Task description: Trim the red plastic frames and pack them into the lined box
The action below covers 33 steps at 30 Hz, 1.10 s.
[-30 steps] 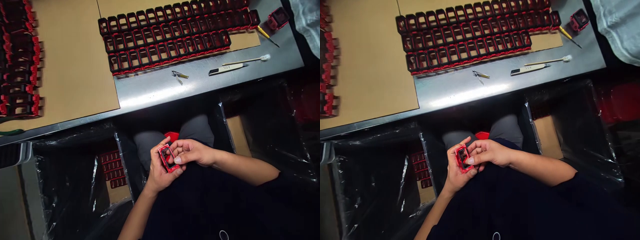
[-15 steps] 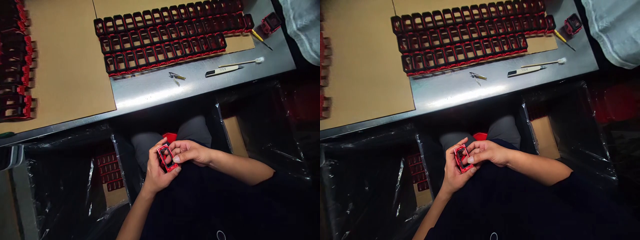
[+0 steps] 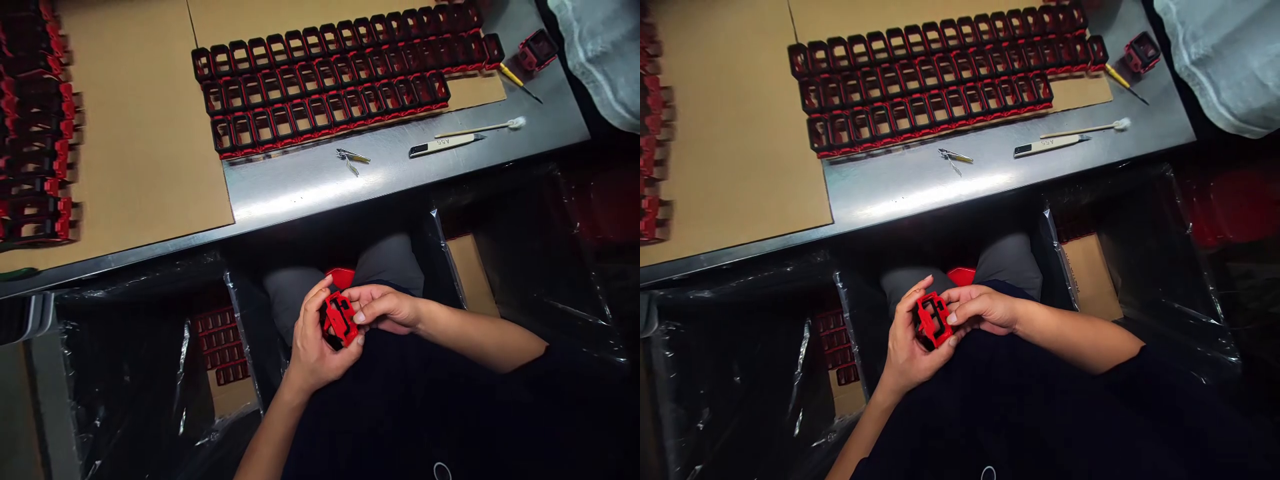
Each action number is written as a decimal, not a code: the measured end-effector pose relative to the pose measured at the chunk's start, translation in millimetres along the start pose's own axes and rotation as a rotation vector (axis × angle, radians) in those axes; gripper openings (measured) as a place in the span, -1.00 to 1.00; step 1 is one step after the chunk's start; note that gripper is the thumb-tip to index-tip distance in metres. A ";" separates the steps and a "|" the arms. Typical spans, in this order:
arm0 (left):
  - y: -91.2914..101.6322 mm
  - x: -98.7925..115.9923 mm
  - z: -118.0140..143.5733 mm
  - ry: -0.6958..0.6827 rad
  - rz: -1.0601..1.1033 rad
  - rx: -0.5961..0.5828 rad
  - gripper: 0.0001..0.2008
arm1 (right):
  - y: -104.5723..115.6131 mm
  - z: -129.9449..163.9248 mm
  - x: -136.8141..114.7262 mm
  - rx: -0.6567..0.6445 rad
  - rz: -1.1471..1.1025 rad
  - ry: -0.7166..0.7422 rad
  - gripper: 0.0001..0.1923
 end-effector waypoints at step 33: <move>-20.9 -12.1 -23.1 0.027 -0.194 -0.180 -0.34 | 9.2 34.4 -21.2 0.259 0.174 0.289 -0.48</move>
Point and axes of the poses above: each hand's wrist, its own z-axis away from the middle knuckle, its own y-axis out of the back of the hand, x = y × z, the point moved 6 cm from there along -z, towards the middle knuckle, and after that the axes turned 10 degrees about -y, right-handed, at the moved point
